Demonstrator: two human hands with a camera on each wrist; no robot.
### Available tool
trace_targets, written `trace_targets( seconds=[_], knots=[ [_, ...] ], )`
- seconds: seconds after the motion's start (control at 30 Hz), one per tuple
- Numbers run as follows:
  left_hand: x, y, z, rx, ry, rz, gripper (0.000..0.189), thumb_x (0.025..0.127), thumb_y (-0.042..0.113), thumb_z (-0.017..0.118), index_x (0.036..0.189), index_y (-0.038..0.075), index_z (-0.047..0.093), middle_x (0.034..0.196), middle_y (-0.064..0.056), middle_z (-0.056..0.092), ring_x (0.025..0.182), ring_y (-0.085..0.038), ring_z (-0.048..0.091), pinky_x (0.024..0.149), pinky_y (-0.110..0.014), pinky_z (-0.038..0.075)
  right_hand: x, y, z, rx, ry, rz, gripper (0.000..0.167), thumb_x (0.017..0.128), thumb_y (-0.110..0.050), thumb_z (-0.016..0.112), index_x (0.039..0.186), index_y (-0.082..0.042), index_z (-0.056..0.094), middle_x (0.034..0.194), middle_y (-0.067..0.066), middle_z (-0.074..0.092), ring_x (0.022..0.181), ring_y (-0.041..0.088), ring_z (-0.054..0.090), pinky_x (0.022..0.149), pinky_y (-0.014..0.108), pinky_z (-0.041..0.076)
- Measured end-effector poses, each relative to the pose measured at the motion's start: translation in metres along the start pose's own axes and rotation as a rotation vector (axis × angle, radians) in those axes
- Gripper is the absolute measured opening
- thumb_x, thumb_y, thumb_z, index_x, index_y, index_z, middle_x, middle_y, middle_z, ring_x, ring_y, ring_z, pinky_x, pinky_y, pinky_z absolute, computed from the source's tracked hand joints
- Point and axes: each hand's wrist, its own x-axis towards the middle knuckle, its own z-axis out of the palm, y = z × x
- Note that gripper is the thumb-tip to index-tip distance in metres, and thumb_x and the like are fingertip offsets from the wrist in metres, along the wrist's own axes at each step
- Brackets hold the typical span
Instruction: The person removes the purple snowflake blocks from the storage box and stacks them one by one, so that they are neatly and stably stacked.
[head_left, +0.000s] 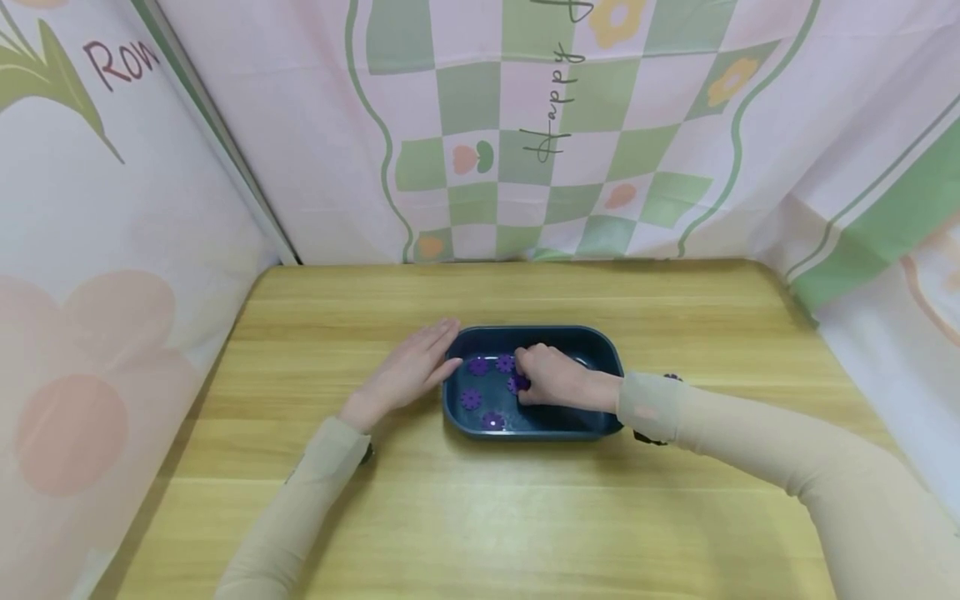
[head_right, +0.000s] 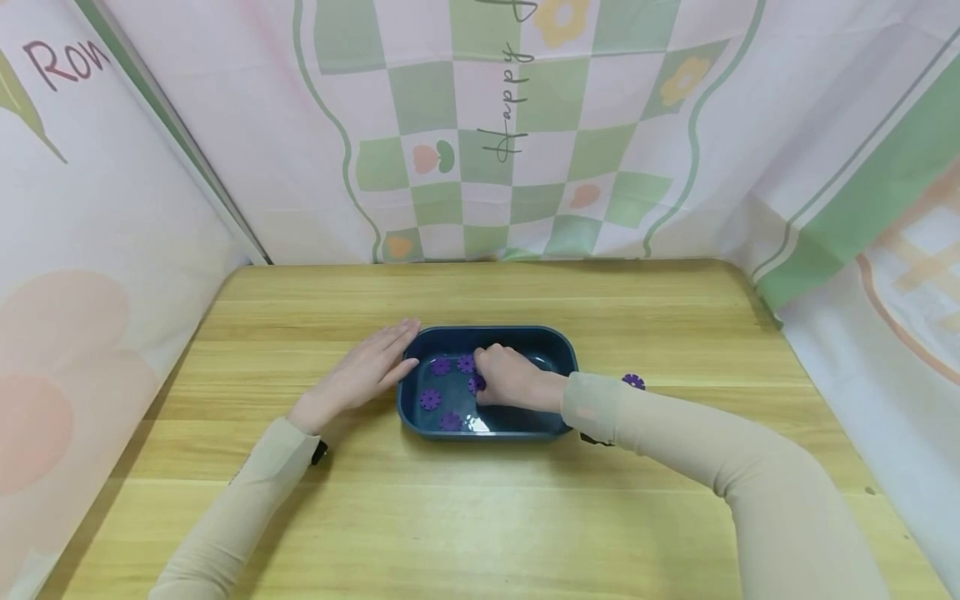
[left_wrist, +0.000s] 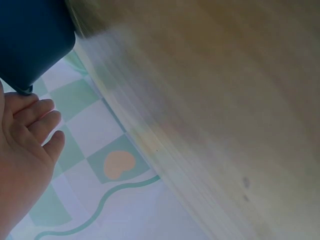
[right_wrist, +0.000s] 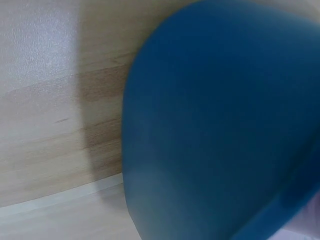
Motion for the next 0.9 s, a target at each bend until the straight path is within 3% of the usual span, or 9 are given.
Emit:
trace_targets(
  seconds=[0.27,0.63,0.9],
  knots=[
    [0.001,0.001,0.0,0.013,0.006,0.004,0.061,0.106,0.038,0.044,0.152,-0.001,0.035,0.158,-0.018,0.037,0.148,-0.031,0.036,0.123,-0.048,0.032,-0.003,0.001,-0.002,0.011,0.005,0.001,0.026,0.084,-0.019,0.078,0.097,-0.002,0.063,0.079,0.006,0.066,0.059,0.008,0.058,0.053,0.016,0.052],
    [0.0,0.001,-0.001,-0.002,-0.004,-0.004,0.061,0.106,0.038,0.043,0.152,0.0,0.034,0.158,-0.018,0.037,0.149,-0.03,0.035,0.123,-0.049,0.032,-0.008,0.011,-0.008,0.032,0.102,-0.06,0.024,0.08,-0.014,0.079,0.093,-0.001,0.065,0.08,0.007,0.068,0.064,0.009,0.057,0.056,0.019,0.051],
    [0.0,0.003,-0.001,-0.013,-0.006,-0.007,0.061,0.106,0.037,0.044,0.152,-0.001,0.034,0.158,-0.019,0.037,0.149,-0.032,0.035,0.123,-0.049,0.032,-0.017,0.016,-0.02,0.048,0.148,-0.031,0.025,0.079,-0.017,0.078,0.095,-0.001,0.066,0.082,0.007,0.07,0.069,0.01,0.061,0.063,0.024,0.056]
  ],
)
